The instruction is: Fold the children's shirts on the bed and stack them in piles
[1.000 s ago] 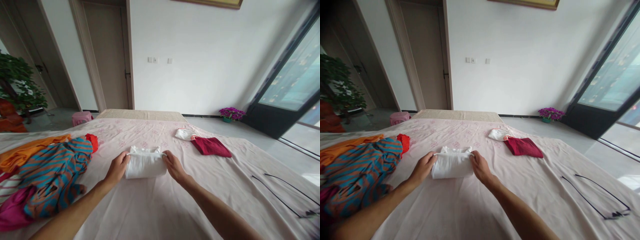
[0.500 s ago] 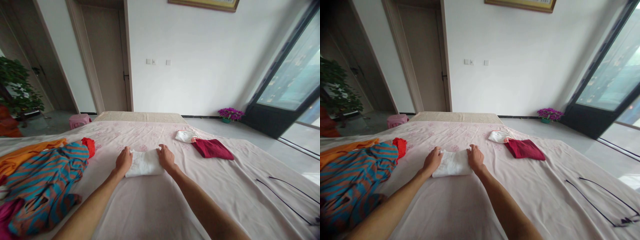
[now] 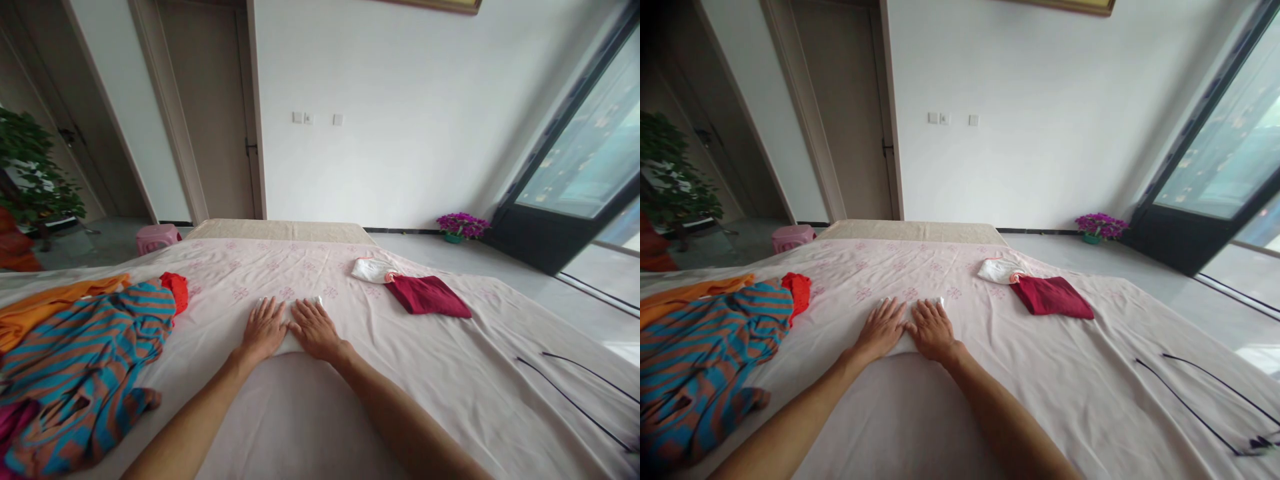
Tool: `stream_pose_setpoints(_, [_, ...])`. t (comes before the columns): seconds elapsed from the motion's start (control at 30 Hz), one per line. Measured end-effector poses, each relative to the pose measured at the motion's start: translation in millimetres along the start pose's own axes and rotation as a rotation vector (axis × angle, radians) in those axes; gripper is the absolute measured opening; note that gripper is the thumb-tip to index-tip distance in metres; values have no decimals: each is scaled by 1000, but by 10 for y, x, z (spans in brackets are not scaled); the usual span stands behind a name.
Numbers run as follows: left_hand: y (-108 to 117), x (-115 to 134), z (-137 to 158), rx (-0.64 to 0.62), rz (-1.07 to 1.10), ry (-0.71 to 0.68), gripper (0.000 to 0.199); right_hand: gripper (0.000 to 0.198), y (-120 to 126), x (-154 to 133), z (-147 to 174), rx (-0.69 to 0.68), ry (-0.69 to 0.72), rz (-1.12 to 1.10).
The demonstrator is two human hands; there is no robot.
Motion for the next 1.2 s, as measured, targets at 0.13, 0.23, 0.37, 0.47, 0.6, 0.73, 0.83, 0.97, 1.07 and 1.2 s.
stream_pose_setpoints(0.13, [5,-53,-28,-7,8,9,56,52,5,183,-7,-27,-70,7])
stream_pose_setpoints(0.23, [-3,-100,-26,5,4,62,58,53,84,335,-3,-92,-146,-9])
stream_pose_setpoints(0.37, [54,-214,41,57,0,237,59,45,375,466,118,13,-365,-139])
stream_pose_setpoints(0.47, [131,-249,96,42,70,296,61,35,590,341,351,118,-502,-477])
stream_pose_setpoints(0.6, [232,-217,110,13,286,482,76,37,641,-83,666,-129,-734,-1286])
stream_pose_setpoints(0.73, [298,-144,137,58,721,643,89,25,567,-384,741,-191,-982,-1765])
stream_pose_setpoints(0.83, [340,-62,234,107,1132,715,80,12,440,-469,716,-128,-1149,-1926])
stream_pose_setpoints(0.97, [419,111,405,71,1516,691,60,25,296,-581,709,-91,-1264,-2090])
stream_pose_setpoints(1.07, [486,250,532,23,1627,720,53,38,277,-670,630,-2,-1300,-2176])
stream_pose_setpoints(1.2, [584,383,669,-33,1618,804,52,33,279,-721,413,225,-1388,-2239])
Point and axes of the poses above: each hand's wrist, its own z-axis away from the middle knuckle, its own y-axis out of the back of the hand, x = y × z, the point moved 2 cm from there along -z, towards the middle knuckle, and after that the axes turned 1 degree about x, right-handed, at the moved point
